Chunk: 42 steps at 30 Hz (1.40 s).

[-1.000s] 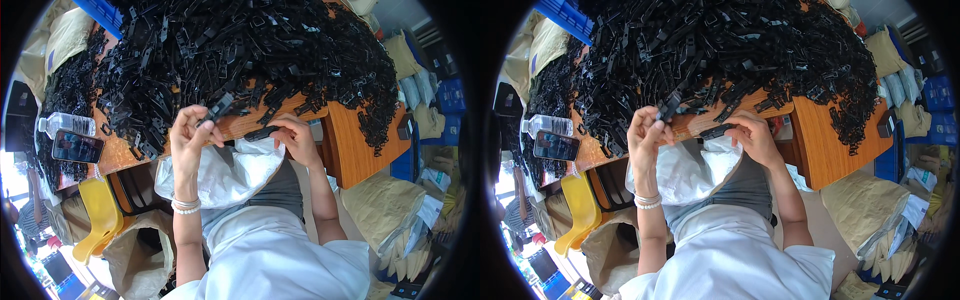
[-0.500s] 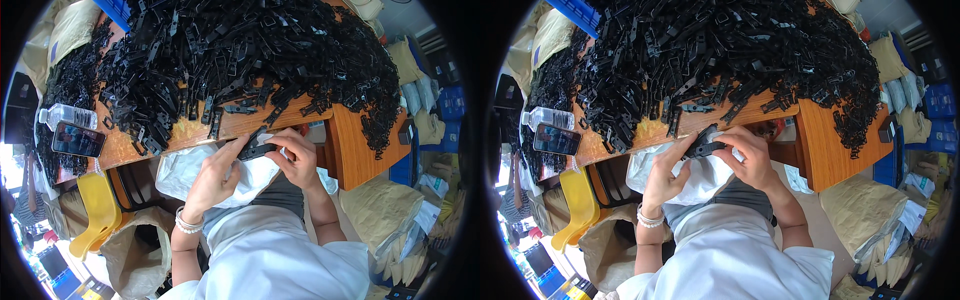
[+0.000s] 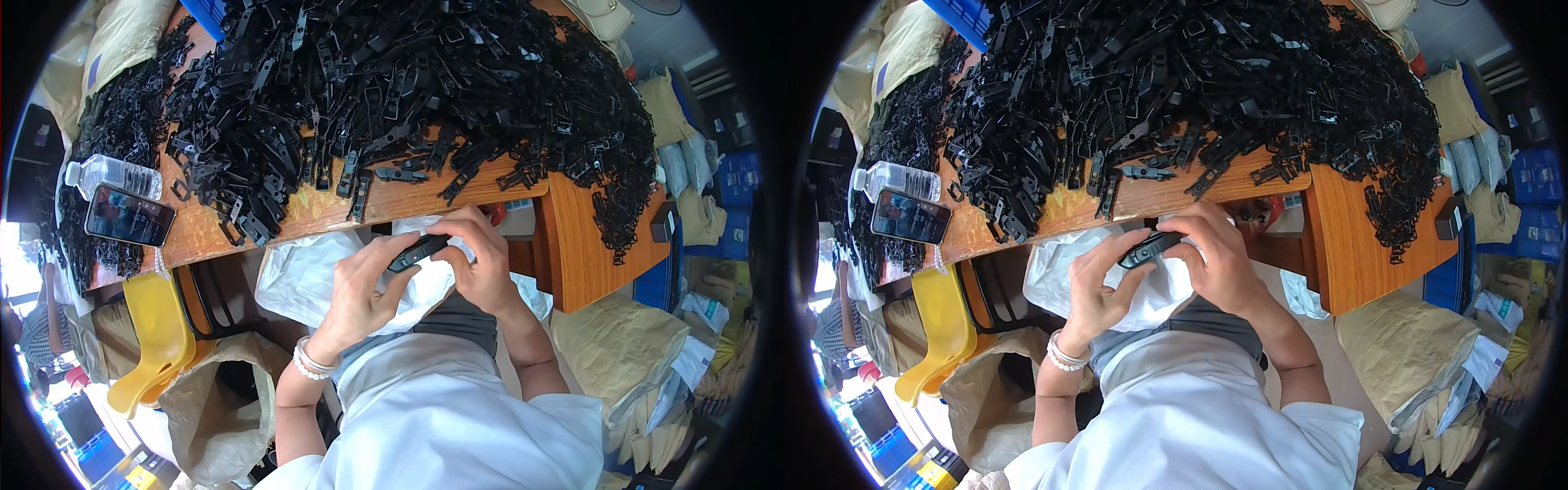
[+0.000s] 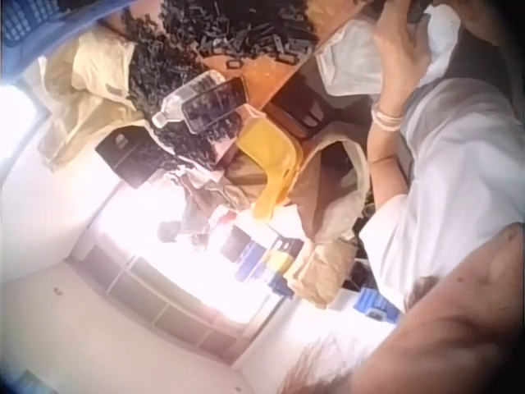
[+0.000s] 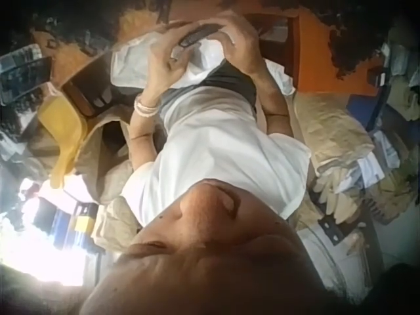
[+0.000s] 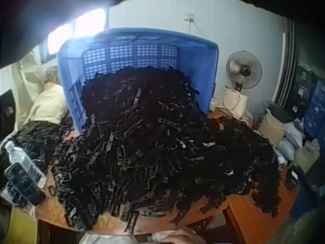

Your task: Assembling small black plastic components by snapping them together manually.

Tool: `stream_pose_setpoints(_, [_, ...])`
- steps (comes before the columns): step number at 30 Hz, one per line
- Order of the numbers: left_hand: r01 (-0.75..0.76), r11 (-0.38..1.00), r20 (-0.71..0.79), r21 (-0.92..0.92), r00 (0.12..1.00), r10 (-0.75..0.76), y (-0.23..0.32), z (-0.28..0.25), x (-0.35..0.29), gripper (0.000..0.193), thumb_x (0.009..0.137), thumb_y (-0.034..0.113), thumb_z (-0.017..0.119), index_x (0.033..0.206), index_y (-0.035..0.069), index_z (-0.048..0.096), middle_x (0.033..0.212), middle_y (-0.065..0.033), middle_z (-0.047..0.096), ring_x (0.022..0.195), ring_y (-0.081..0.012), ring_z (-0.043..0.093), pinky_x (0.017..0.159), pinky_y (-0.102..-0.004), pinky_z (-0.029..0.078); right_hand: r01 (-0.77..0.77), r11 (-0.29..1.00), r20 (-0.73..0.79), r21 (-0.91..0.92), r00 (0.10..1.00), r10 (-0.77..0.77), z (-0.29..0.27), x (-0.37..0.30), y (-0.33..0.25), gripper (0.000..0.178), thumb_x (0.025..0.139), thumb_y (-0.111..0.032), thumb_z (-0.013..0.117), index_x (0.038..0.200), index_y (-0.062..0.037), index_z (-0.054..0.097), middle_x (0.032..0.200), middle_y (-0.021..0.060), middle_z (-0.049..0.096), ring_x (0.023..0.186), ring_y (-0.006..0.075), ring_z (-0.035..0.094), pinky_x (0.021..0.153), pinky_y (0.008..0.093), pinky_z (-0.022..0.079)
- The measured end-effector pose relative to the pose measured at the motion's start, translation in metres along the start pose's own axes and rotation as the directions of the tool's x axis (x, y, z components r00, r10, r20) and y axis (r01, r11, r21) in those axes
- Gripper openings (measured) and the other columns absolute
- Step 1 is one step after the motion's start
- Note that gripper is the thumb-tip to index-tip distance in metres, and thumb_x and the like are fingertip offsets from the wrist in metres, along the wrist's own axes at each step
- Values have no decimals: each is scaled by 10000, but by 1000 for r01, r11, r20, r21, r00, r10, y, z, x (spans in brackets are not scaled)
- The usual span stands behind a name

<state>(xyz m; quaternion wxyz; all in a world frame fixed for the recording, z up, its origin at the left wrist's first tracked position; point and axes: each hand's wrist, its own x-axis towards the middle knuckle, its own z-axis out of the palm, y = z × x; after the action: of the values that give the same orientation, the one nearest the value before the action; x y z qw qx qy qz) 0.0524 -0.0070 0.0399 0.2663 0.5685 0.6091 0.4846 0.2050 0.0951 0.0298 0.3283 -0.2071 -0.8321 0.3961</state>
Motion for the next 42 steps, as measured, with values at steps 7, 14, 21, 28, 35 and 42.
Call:
stream_pose_setpoints(7, [42, 996, -124, -78, 991, -51, -8, 2, 1, 407, 689, 6, 702, 1081, -8, 594, 896, -139, 653, 719, -223, 628, 651, -286, 474, -14, 999, -10, 37, 1000, 14, 0, 3, 6, 287, 661, -16, 718, 934, 11, 630, 850, 103, 594, 736, 213, 551, 634, 294, 438])
stream_pose_setpoints(14, [205, 967, 207, -152, 963, -171, -17, -15, -9, 378, 705, 69, 717, 1053, -20, 597, 980, -169, 639, 872, -263, 635, 726, -311, 489, -82, 982, 97, 172, 993, 66, -3, 4, -10, 333, 688, -124, 740, 982, -3, 645, 838, 103, 607, 730, 187, 561, 632, 269, 444])
stream_pose_setpoints(21, [-71, 773, -151, 631, 965, 212, -42, -73, 44, 226, 670, -86, 562, 878, -9, 606, 793, -117, 522, 737, -274, 539, 621, -355, 473, -142, 983, 148, 117, 981, 125, 6, -3, -7, 280, 688, 34, 697, 962, 3, 647, 839, 99, 617, 671, 182, 570, 580, 265, 454])
stream_pose_setpoints(28, [-122, 471, 124, 874, 992, 27, -67, -111, 87, 283, 648, -46, 579, 898, 59, 660, 845, -111, 484, 848, -267, 517, 730, -351, 455, -175, 981, 129, 80, 978, 163, 3, -8, 3, 166, 734, 40, 658, 899, 20, 654, 786, 97, 620, 670, 166, 589, 566, 253, 453])
stream_pose_setpoints(35, [-141, 604, 269, 784, 955, -127, -60, -129, 107, 105, 638, -45, 601, 725, 13, 596, 833, -124, 496, 874, -297, 518, 753, -366, 438, -233, 972, -55, 23, 971, 234, -10, -19, 16, 104, 764, 34, 634, 867, 27, 651, 762, 94, 620, 652, 154, 583, 552, 232, 438])
stream_pose_setpoints(42, [-139, 733, 199, 665, 980, 5, -40, -140, 100, 119, 704, -83, 582, 795, -12, 553, 836, -130, 517, 800, -311, 533, 680, -340, 431, -402, 868, -524, -291, 826, 207, -32, -22, 41, 101, 804, 28, 605, 899, 6, 630, 725, 55, 551, 576, 100, 478, 510, 226, 375])
